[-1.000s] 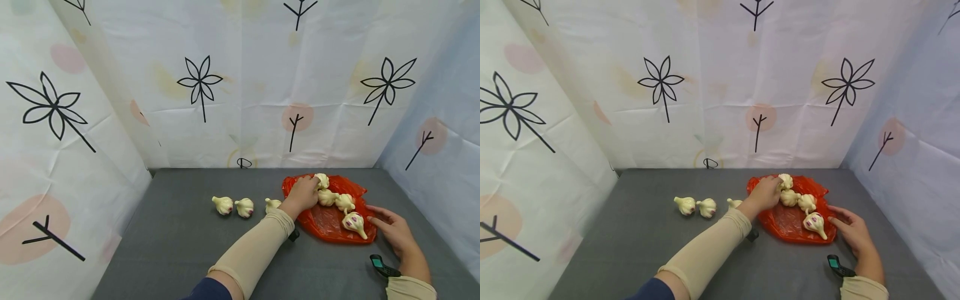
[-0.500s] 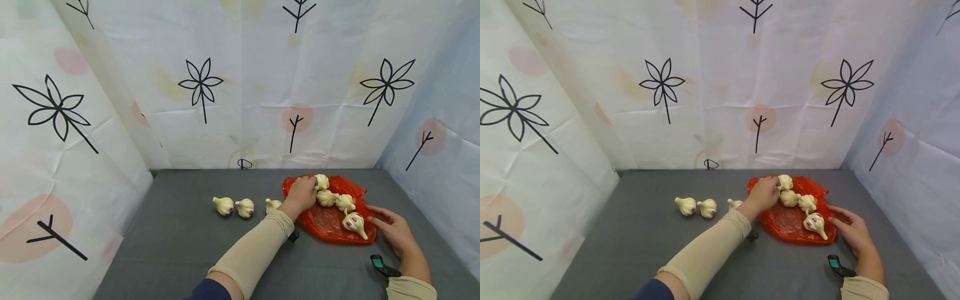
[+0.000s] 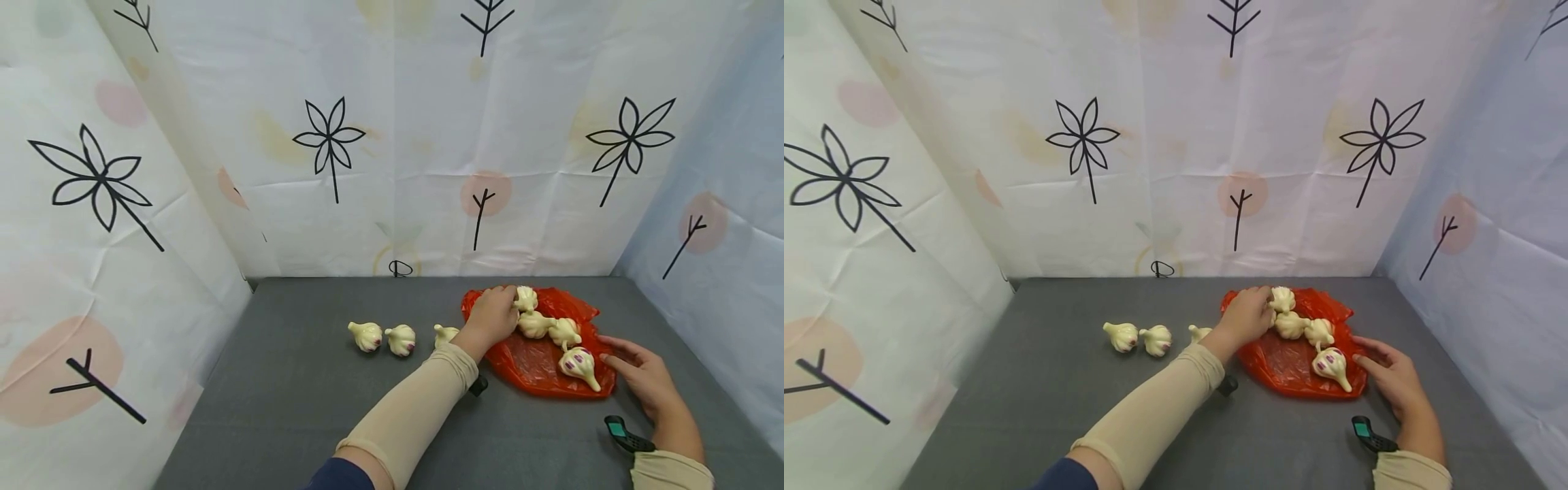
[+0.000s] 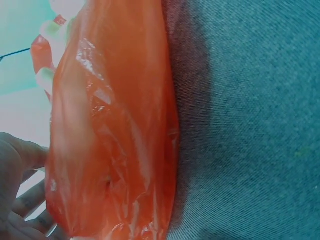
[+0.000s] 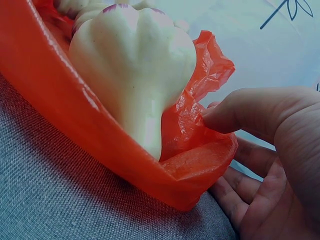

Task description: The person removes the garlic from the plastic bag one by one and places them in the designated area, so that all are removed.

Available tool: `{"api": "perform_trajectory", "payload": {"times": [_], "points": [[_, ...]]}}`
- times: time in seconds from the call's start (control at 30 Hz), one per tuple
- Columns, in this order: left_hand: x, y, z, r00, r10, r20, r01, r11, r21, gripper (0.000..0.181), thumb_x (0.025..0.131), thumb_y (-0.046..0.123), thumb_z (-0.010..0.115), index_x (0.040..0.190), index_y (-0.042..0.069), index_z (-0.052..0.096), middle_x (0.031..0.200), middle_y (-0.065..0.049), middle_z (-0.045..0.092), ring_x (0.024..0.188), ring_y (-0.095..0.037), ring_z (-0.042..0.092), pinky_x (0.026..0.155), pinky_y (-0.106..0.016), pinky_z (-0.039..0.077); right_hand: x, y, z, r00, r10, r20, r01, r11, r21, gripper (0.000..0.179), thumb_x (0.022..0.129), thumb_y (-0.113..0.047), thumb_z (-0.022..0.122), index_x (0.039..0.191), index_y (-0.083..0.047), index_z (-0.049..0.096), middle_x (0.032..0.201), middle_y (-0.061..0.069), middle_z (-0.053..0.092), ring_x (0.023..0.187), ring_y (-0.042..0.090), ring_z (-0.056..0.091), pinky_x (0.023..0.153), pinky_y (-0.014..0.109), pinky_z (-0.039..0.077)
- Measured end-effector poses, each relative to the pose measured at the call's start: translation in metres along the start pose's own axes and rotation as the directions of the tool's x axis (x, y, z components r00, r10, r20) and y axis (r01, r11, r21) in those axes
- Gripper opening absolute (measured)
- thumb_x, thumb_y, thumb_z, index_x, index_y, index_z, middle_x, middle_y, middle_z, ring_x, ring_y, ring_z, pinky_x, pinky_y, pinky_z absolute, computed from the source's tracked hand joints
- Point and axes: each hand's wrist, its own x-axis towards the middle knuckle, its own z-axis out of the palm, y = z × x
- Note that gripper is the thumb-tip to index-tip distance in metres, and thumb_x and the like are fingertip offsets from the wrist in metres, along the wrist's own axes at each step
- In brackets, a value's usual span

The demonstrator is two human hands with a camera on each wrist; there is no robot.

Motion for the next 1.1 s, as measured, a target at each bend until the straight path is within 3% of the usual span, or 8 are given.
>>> {"api": "perform_trajectory", "payload": {"times": [0.17,0.4,0.6,0.87,1.1], "points": [[-0.002,0.0,-0.007,0.999,0.022,-0.041,-0.024,0.999,-0.046,0.021,0.102,0.016,0.064,0.122,0.014,0.071,0.106,0.0,0.075,0.096,-0.017,0.072,0.085,-0.026,0.056,0.001,-0.001,0.0,1.0,-0.004,0.002,0.004,1.0,0.006,0.054,0.105,-0.034,0.068,0.149,-0.004,0.059,0.106,-0.048,0.046,0.1,-0.026,0.043,0.077,0.004,0.045],[-0.006,0.001,-0.019,0.997,0.041,-0.065,-0.052,0.984,-0.172,0.019,0.103,0.016,0.063,0.121,0.011,0.068,0.099,0.0,0.071,0.082,-0.009,0.062,0.072,-0.016,0.046,0.002,-0.002,-0.001,1.0,0.006,0.003,-0.006,1.0,0.001,0.055,0.106,-0.036,0.068,0.151,-0.006,0.059,0.106,-0.048,0.045,0.101,-0.024,0.04,0.077,0.004,0.043],[-0.015,0.004,-0.032,0.996,0.028,-0.082,-0.047,0.969,-0.242,0.02,0.105,0.019,0.064,0.123,0.011,0.067,0.109,0.0,0.073,0.091,-0.006,0.064,0.075,-0.011,0.046,0.002,-0.001,-0.001,1.0,0.011,0.007,-0.011,1.0,-0.009,0.057,0.105,-0.038,0.068,0.151,-0.005,0.058,0.106,-0.048,0.044,0.101,-0.024,0.04,0.076,0.004,0.043],[-0.035,0.003,-0.06,0.988,-0.005,-0.156,-0.051,0.934,-0.354,0.016,0.105,0.021,0.067,0.119,0.014,0.069,0.108,0.001,0.071,0.088,-0.005,0.061,0.072,-0.009,0.043,0.002,-0.001,-0.001,1.0,0.016,0.008,-0.016,1.0,-0.009,0.057,0.105,-0.039,0.068,0.151,-0.006,0.059,0.106,-0.047,0.044,0.1,-0.024,0.039,0.076,0.004,0.042],[-0.056,-0.007,-0.08,0.973,-0.023,-0.232,-0.085,0.89,-0.448,0.013,0.105,0.021,0.065,0.117,0.015,0.067,0.11,0.003,0.07,0.101,-0.01,0.068,0.085,-0.013,0.05,0.001,-0.001,-0.001,1.0,0.018,0.02,-0.018,1.0,-0.004,0.055,0.106,-0.04,0.067,0.15,-0.009,0.06,0.106,-0.047,0.043,0.1,-0.024,0.039,0.076,0.005,0.043]]}}
